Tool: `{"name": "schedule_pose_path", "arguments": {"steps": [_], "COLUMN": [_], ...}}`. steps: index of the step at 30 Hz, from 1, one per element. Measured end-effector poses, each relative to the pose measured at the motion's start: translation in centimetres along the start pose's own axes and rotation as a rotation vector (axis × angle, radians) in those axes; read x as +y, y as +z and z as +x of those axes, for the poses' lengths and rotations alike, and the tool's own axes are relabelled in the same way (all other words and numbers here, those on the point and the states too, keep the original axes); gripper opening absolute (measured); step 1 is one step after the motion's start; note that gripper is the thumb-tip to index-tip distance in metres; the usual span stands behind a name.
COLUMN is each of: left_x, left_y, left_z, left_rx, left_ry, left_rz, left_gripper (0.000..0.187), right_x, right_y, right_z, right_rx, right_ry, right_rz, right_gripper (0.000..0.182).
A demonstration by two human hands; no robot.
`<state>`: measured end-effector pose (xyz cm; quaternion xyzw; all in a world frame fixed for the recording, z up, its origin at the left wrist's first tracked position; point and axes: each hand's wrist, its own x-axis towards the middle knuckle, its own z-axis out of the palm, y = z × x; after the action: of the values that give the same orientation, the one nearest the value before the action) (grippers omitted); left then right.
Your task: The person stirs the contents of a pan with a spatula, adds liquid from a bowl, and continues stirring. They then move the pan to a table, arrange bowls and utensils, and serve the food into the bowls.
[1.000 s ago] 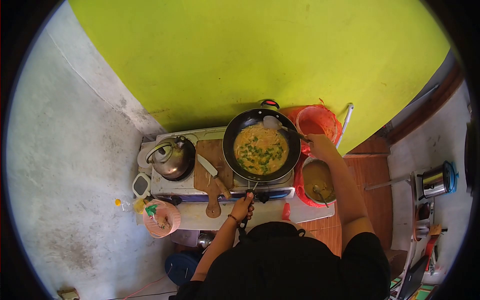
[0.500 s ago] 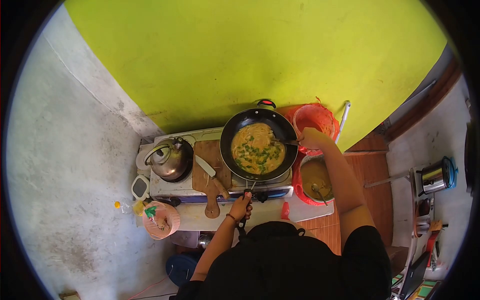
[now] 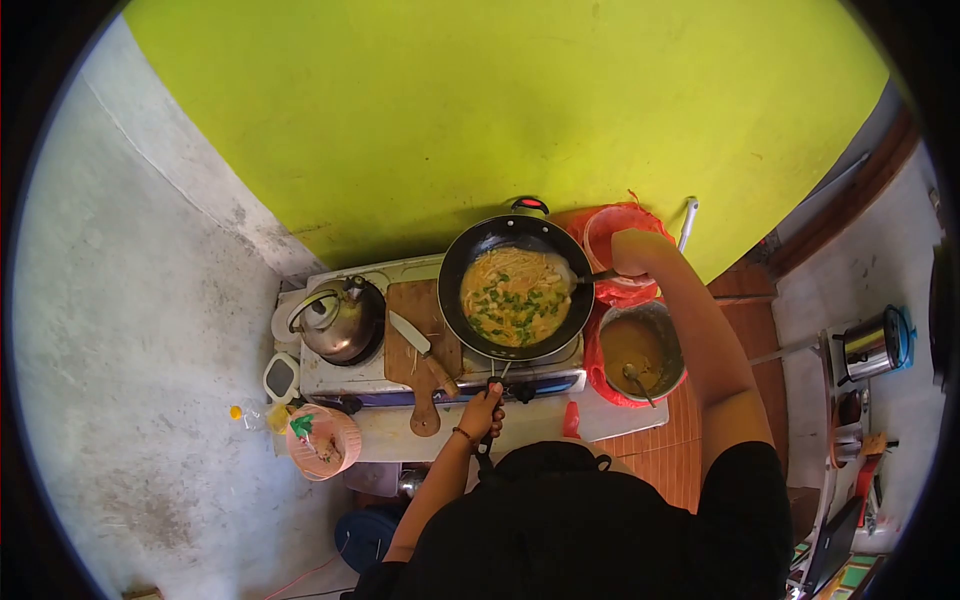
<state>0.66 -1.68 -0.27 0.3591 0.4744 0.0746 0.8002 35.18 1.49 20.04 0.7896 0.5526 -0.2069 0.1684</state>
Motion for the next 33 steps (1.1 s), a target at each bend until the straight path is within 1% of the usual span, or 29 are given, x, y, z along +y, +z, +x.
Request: {"name": "schedule_pose_path", "arguments": {"steps": [2, 5, 8, 10, 12, 14, 15, 16, 17, 19, 20, 23, 26, 29, 33], "left_x": [-0.1, 0.0, 0.2, 0.2, 0.3, 0.4, 0.4, 0.4, 0.4, 0.4, 0.3, 0.3, 0.1, 0.2, 0.2], "left_y": [0.0, 0.1, 0.2, 0.1, 0.2, 0.2, 0.2, 0.2, 0.2, 0.1, 0.1, 0.1, 0.0, 0.1, 0.1], "left_z": [0.0, -0.1, -0.1, 0.0, 0.0, -0.3, -0.3, -0.3, -0.3, -0.2, -0.2, -0.2, -0.1, -0.2, -0.2], "left_rx": [-0.011, -0.002, -0.012, -0.010, -0.014, -0.020, -0.020, -0.021, -0.023, -0.018, -0.014, -0.009, -0.018, -0.004, 0.007], "left_ry": [-0.003, -0.012, -0.017, -0.019, -0.024, -0.029, -0.028, -0.027, -0.023, -0.021, -0.022, -0.024, -0.020, -0.015, -0.004], "left_rz": [-0.005, -0.009, -0.011, -0.004, 0.001, 0.000, 0.000, 0.000, 0.000, 0.005, 0.007, -0.003, -0.017, -0.016, 0.007], "left_gripper": [0.045, 0.045, 0.044, 0.044, 0.043, 0.043, 0.043, 0.043, 0.042, 0.042, 0.042, 0.042, 0.042, 0.043, 0.043], "right_x": [1.0, 3.5, 2.2, 2.0, 1.7, -1.5, -1.8, -2.0, -2.1, -3.0, -3.7, -5.2, -7.2, -7.1, -5.7], "right_y": [0.2, 3.4, 4.0, 6.2, 7.5, 6.1, 6.5, 7.1, 7.3, 4.7, 3.5, 1.6, -1.6, -1.7, -0.7], "right_z": [1.0, 3.9, 2.0, 3.3, 3.7, 1.9, 2.5, 3.7, 4.7, 4.1, 3.3, 0.9, -2.3, -3.5, -3.5], "right_rx": [-0.150, -0.215, -0.168, -0.072, -0.004, 0.029, -0.006, -0.040, -0.073, -0.041, -0.027, 0.484, 0.457, 0.568, 0.648], "right_ry": [0.029, 0.065, 0.015, -0.319, -0.399, -0.232, -0.186, -0.138, -0.091, -0.093, -0.094, -0.139, -0.081, -0.097, -0.090], "right_rz": [0.192, 0.354, 0.511, 0.407, 0.399, 0.489, 0.497, 0.503, 0.508, 0.289, 0.179, -0.039, -0.163, -0.211, -0.201], "right_gripper": [0.016, 0.016, 0.016, 0.018, 0.020, 0.027, 0.021, 0.020, 0.025, 0.018, 0.018, 0.016, 0.015, 0.014, 0.012]}}
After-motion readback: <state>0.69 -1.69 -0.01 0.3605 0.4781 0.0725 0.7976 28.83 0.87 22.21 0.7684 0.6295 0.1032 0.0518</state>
